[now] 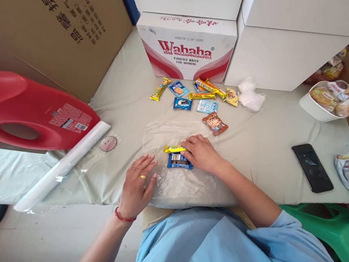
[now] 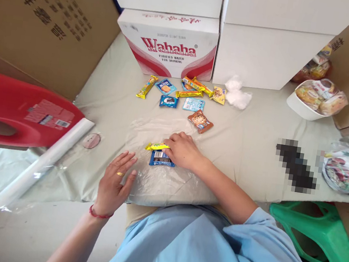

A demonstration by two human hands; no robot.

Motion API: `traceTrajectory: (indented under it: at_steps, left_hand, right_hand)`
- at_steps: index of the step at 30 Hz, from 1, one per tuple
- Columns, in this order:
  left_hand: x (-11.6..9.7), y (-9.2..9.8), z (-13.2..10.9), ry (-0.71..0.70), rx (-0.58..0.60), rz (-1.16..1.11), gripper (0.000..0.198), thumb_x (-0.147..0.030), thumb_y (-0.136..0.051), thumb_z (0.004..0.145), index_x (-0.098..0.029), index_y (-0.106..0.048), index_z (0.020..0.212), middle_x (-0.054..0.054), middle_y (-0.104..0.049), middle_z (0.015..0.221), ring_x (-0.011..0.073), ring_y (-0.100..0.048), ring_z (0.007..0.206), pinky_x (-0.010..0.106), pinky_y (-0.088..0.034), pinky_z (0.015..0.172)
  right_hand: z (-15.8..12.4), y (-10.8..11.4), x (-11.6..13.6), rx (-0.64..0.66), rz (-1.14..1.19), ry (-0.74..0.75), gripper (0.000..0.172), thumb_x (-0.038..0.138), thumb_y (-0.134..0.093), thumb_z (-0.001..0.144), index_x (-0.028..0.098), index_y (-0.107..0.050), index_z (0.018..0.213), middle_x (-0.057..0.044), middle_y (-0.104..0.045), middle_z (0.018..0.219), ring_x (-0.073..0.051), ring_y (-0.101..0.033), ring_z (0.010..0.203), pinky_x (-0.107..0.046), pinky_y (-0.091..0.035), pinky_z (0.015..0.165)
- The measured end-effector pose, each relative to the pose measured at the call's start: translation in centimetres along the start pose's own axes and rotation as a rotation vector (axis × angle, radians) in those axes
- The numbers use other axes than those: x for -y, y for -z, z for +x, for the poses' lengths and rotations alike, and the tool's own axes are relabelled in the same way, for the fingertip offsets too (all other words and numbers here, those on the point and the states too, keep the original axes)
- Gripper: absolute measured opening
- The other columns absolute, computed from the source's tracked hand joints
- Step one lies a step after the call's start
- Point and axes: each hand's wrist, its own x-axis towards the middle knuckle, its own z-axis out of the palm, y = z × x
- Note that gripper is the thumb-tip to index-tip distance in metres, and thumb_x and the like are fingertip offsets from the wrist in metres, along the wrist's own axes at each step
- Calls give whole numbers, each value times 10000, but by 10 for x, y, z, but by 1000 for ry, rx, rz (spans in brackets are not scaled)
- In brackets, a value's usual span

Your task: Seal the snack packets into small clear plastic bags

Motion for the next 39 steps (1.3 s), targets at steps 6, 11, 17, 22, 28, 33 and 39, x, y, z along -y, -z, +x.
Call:
traceTrajectory:
  at_steps: [6,11,17,22,28,33,39]
  left_hand:
    - [14,17,-15,-5,93,30,455,-158,-499,1004,-268,-539,1444,108,-705,1373,283,-587,1401,562,-442,1191]
    - [30,19,-33,-60,252,10,638,-90,-393,940,-247,-412,1559,113,-630,1493,246,-565,1424,531,-366,1245]
    - [26,11,-29,-20,195,16,619,-362,-632,952,-243,-468,1537,141,-664,1423,315,-607,1345,587,-351,1235]
    - [35,4,-5,104,56,-86,202,-331,-573,990,-272,-762,1034,80,-759,1120,278,-652,1208,504,-516,1086]
    - [57,2,37,415,1,-150,425,-515,-454,1018,-223,-747,921,101,-742,1090,291,-640,1160,515,-491,1096]
    - [39,9,43,511,-120,-163,477,-557,-532,989,-188,-644,1269,130,-664,1249,284,-654,1146,474,-541,1027]
    - [11,2,46,26,142,-66,568,-471,-661,924,-246,-553,1434,154,-534,1513,342,-478,1434,557,-397,1196]
  right_hand:
    - [-8,2,-3,-134,49,47,323,327,-540,1069,204,-701,1320,-140,-667,1293,-290,-527,1213,-449,-444,1012]
    - [-60,12,-5,-193,187,287,586,581,-589,1011,198,-584,1455,-168,-638,1357,-299,-546,1246,-495,-489,1073]
    - [-133,-27,1,-252,31,220,827,599,-707,925,160,-440,1573,-216,-573,1475,-374,-475,1403,-622,-421,1178]
    - [-117,-28,-7,-420,157,136,269,165,-533,1010,231,-706,1204,-121,-703,1165,-259,-622,1126,-449,-569,961]
    - [-39,17,-36,-238,256,-141,209,247,-558,1017,177,-742,948,-67,-727,918,-187,-669,862,-293,-501,787]
    - [-12,13,-46,-103,210,-201,231,172,-560,977,160,-740,833,-31,-714,791,-151,-606,731,-248,-388,681]
    - [-26,1,-49,-144,334,-208,202,200,-569,978,157,-755,911,-23,-701,808,-146,-596,742,-246,-396,701]
